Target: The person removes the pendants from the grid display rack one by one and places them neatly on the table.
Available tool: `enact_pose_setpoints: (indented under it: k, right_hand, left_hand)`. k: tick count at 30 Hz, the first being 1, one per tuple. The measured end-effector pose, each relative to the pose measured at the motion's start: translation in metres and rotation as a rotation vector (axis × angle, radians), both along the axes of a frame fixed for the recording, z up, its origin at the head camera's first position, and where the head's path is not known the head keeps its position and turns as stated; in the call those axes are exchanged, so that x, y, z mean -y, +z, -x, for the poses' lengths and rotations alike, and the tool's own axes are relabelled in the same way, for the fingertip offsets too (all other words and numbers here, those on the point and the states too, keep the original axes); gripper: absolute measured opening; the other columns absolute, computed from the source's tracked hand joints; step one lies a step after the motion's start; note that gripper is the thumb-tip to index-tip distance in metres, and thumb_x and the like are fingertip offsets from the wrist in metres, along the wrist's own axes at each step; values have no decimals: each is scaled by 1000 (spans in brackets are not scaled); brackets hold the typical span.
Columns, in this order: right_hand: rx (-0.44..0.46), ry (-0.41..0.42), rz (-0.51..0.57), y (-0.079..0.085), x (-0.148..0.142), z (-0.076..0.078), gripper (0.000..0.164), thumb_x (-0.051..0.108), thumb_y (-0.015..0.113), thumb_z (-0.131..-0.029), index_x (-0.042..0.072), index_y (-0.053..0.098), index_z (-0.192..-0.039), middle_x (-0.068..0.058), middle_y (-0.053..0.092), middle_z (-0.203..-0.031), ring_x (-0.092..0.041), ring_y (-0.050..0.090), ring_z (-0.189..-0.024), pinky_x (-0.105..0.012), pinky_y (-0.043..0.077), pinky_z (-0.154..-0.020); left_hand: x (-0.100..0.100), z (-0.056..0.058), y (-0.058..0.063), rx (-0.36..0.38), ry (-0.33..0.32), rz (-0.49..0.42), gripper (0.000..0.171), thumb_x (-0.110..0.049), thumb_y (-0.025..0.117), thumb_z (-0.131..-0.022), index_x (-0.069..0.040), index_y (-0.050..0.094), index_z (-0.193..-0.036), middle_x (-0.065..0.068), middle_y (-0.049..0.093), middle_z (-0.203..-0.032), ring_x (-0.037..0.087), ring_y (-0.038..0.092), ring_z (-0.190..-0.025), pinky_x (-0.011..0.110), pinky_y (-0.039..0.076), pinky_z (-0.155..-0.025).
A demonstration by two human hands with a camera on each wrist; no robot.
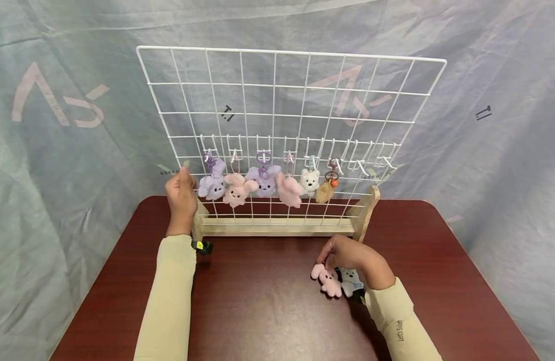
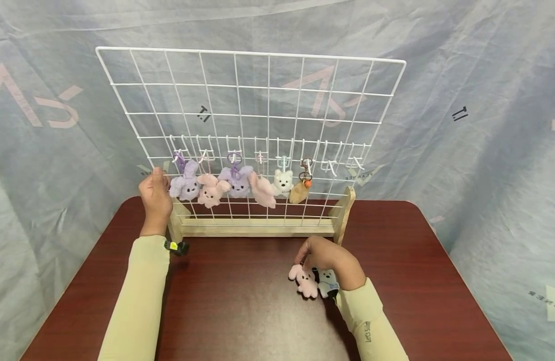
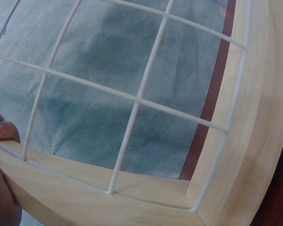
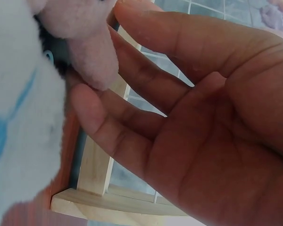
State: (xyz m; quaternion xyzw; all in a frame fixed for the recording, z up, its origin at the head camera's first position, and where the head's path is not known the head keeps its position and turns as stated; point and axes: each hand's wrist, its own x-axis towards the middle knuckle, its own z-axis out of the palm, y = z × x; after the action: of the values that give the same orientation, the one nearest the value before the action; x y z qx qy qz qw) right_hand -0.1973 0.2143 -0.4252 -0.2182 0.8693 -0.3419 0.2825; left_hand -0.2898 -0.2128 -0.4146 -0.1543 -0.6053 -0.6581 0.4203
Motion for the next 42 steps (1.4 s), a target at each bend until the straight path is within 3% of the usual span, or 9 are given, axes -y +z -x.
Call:
enact_pose_setpoints:
  k: [5, 10, 15, 20, 25, 31, 35, 42]
  right_hand:
    - [-2, -4, -18, -1, 0, -1, 21, -10, 75, -87, -1, 81, -105, -15, 80, -103, -12, 69, -84, -25, 55, -69]
    - [-76, 7, 2, -2, 1, 2, 18, -3, 70, -93, -3, 78, -109, -14, 80, -107, -14, 70, -93, -27, 56, -77]
    - [-205, -62, 32, 0, 3, 5, 20, 12, 68, -101, 1, 74, -116, -8, 78, -108, -16, 69, -101, -33, 55, -88]
    - [-237, -147, 82, 4, 9, 5, 26, 18, 67, -103, 3, 70, -124, -12, 77, -117, -23, 72, -112, -41, 57, -97]
    - [-232, -144, 123, 9, 12, 6, 30, 17, 65, -104, 1, 67, -130, -14, 76, -119, -25, 71, -115, -44, 56, -99]
    - [-271, -247, 263, 16, 16, 9, 42, 17, 66, -105, 3, 56, -143, -19, 72, -126, -32, 71, -116, -39, 57, -92]
    - [-276, -316, 390, 23, 19, 12, 41, 16, 63, -107, -1, 48, -142, -28, 66, -136, -39, 69, -120, -36, 58, -90]
    - [-232, -409, 541, 31, 22, 14, 37, 12, 57, -108, -8, 44, -136, -33, 62, -139, -41, 68, -118, -50, 63, -89]
  left_hand:
    - [1, 1, -1, -6, -2, -5, 62, -21, 49, -112, 7, 27, -61, -11, 30, -54, 4, 28, -49, 23, 21, -52]
    - [1, 1, -1, -15, -11, -8, 63, -23, 50, -112, 7, 26, -61, -8, 27, -54, 6, 25, -49, 24, 19, -52]
    - [-1, 1, 0, -8, -23, -17, 61, -20, 49, -112, 7, 26, -62, -8, 28, -54, 5, 26, -49, 24, 19, -51]
    - [-1, 1, 0, -2, -24, -21, 61, -19, 48, -112, 7, 26, -62, -9, 29, -55, 5, 28, -49, 23, 20, -51]
    - [0, 1, -1, -9, -17, -10, 62, -21, 49, -112, 7, 26, -62, -9, 27, -55, 6, 25, -49, 24, 18, -51]
    - [1, 0, -1, -5, -6, -4, 61, -20, 48, -112, 6, 27, -61, -9, 28, -54, 5, 27, -49, 23, 20, -52]
    - [1, 0, -1, -4, -1, 4, 61, -19, 48, -112, 7, 27, -61, -9, 28, -54, 5, 27, -49, 23, 21, -52]
    - [0, -2, 0, 22, -1, 4, 60, -18, 47, -112, 7, 28, -62, -8, 28, -55, 6, 27, -50, 24, 23, -54]
